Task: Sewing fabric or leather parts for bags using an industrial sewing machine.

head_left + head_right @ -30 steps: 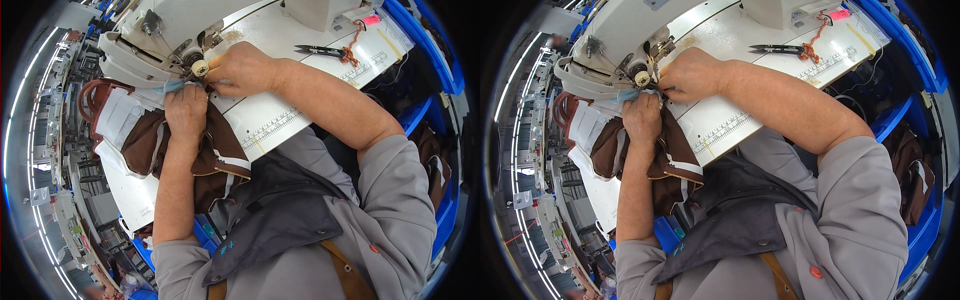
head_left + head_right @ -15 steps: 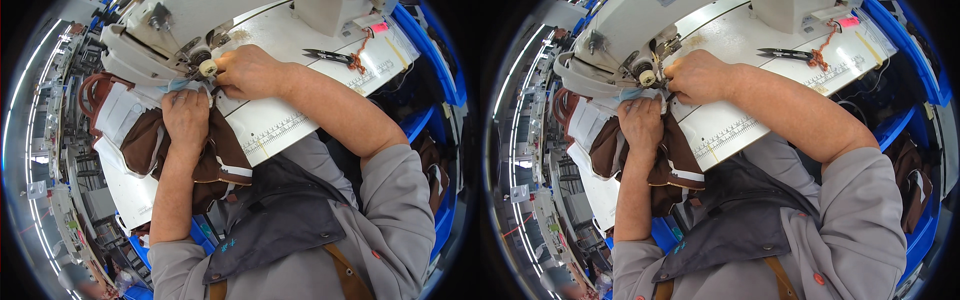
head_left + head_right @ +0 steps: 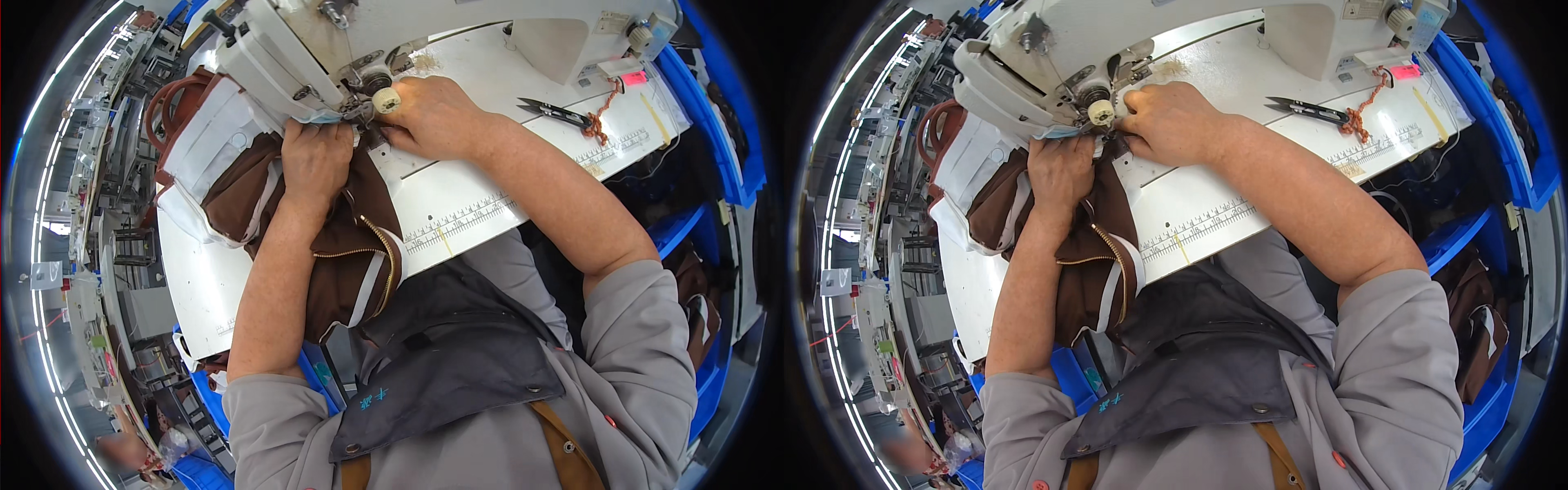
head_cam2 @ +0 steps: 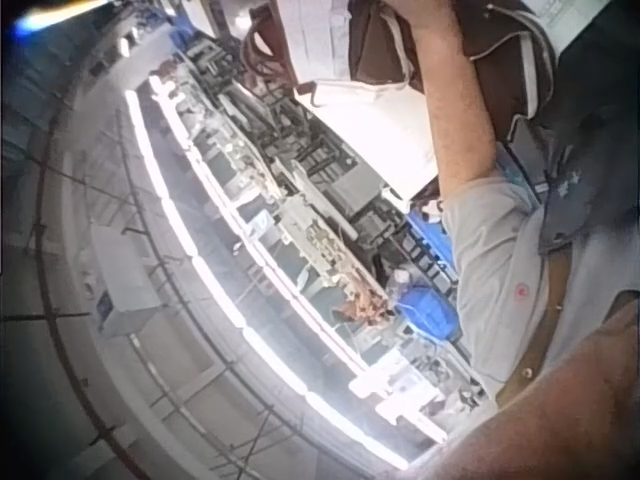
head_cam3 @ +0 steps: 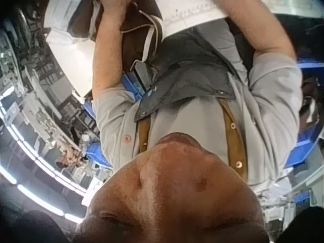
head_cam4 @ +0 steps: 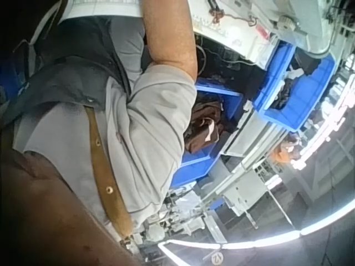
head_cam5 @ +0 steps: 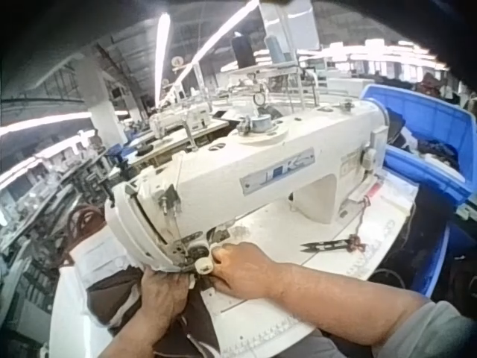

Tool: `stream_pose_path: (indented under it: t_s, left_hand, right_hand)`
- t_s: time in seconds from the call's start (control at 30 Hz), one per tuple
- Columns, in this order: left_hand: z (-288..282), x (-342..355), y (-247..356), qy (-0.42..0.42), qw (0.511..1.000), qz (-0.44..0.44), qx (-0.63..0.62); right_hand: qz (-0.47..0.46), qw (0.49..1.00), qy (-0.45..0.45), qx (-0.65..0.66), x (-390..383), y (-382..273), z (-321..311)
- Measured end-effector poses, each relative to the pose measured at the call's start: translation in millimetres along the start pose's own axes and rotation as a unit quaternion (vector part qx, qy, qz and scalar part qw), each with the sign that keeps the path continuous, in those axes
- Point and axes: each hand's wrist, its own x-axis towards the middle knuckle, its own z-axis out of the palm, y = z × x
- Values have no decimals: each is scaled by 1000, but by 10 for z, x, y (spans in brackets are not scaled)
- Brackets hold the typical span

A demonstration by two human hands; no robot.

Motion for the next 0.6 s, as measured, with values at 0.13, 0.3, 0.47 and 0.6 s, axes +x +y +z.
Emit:
stream_pose_path:
  t_s: [0.13,0.3,0.47,0.6]
  left_hand:
    - [-2,-50,-66,14,999,-21,-25]
    - [-27,-29,22,-6,997,-26,-74]
    - [-122,-142,-16,-36,998,-21,-50]
    - [-297,-412,-204,-5,998,-5,-60]
  right_hand:
    - [25,1000,-15,8,44,-77,-67]
    - [71,997,-18,22,-41,-11,-92]
    - [61,996,-7,56,7,-41,-78]
    - [73,995,-11,67,1,-1,-82]
